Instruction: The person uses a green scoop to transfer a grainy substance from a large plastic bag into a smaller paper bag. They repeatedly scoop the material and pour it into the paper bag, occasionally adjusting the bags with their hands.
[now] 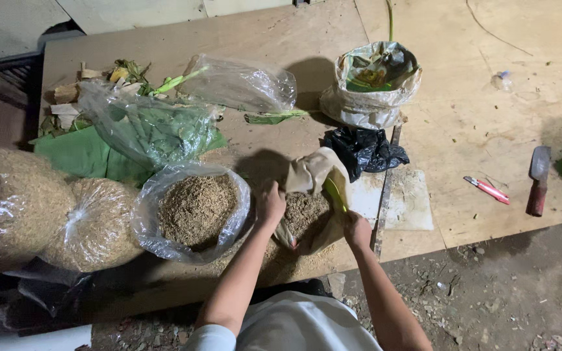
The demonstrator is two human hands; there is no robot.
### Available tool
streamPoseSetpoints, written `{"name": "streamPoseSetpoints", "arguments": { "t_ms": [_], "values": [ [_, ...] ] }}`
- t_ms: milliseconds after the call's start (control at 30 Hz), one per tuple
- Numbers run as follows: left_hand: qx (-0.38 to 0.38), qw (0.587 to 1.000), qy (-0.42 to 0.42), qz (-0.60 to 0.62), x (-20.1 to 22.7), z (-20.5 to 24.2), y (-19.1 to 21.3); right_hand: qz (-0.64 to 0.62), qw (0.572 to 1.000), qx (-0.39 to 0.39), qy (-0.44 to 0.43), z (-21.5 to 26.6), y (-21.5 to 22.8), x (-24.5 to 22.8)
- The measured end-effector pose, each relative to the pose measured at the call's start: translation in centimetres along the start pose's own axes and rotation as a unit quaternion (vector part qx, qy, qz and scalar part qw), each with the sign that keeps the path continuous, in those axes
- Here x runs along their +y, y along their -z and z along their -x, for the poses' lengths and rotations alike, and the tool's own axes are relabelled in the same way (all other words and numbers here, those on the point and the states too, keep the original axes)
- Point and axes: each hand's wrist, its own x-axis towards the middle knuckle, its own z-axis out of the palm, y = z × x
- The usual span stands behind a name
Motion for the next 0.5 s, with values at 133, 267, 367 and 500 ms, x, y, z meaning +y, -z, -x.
{"name": "streamPoseSetpoints", "arguments": {
  "t_ms": [133,267,367,500],
  "values": [
    [0.005,0.995,0.009,-0.098,0.2,-1.3,-0.9,-0.013,1.000,0.005,-0.011,-0.2,-0.5,0.8],
    [0.034,0.998,-0.016,-0.051,0.0,-0.1,-1.4,-0.022,1.000,0.007,-0.012,0.8,-0.3,0.6],
    [-0.026,0.997,0.059,0.029,-0.5,2.5,-0.5,-0.029,0.996,0.077,0.043,1.8,0.9,0.0],
    [-0.111,0.924,0.335,0.149,-0.5,6.8,-1.1,0.022,0.997,0.072,-0.035,2.8,2.2,-1.9]
  ]
}}
